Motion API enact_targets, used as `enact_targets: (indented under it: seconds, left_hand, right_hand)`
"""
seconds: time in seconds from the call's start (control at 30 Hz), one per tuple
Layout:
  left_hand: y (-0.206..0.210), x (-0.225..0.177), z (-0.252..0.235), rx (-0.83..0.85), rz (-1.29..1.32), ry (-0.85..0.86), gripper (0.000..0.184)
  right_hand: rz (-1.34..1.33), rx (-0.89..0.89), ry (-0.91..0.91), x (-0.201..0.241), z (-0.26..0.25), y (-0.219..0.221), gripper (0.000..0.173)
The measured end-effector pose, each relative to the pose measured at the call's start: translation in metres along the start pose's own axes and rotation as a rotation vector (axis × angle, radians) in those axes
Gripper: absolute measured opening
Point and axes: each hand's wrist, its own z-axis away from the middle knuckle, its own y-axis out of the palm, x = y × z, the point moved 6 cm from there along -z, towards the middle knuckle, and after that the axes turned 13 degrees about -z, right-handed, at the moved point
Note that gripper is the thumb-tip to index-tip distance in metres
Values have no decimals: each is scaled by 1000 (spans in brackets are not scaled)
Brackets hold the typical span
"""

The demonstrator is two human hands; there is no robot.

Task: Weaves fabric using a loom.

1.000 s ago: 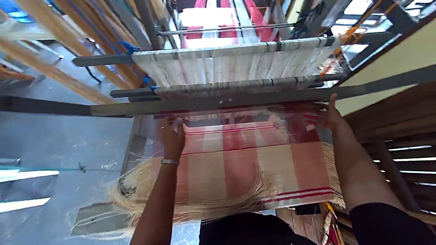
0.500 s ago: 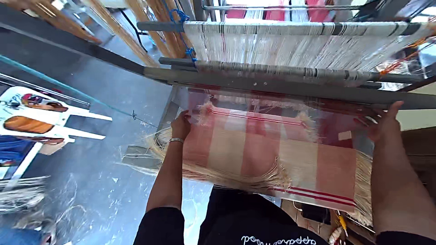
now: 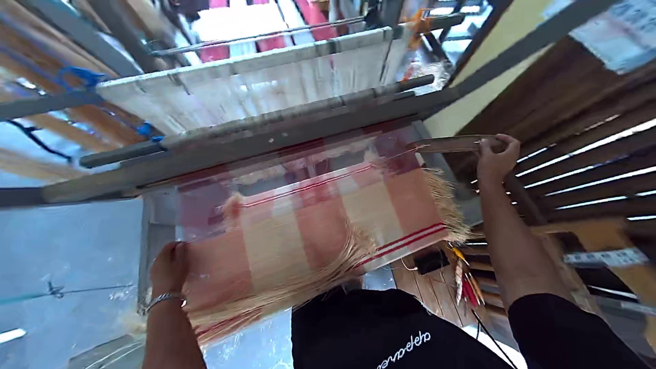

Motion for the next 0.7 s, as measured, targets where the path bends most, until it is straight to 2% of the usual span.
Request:
enact_targets:
  seconds: [0.13,0.27,0.4,0.53,0.63,0.7]
  left_hand:
    - [-3,-5,4,1,3,22,42]
    - [-2,-7,3,23,-47,18,42]
    - [2,-5,1,33,-177,-29,45]
    - [-2,-10,7,4,-268,-109,46]
    - [-12,-13,17,-86,-289,-107,42]
    - [-20,-16,32,-180,-223,-82,40]
  right_hand:
    - [126,-10,-218,21,15,-29,46]
    - [216,146,-498,57,43,-25,33]
    - [351,455,-546,60,75,18,28]
    - [425,751,-637,35,93,70,23]
    - [546,861,-676,19,90,80,31]
    - [580,842,-666,32,79,63,32]
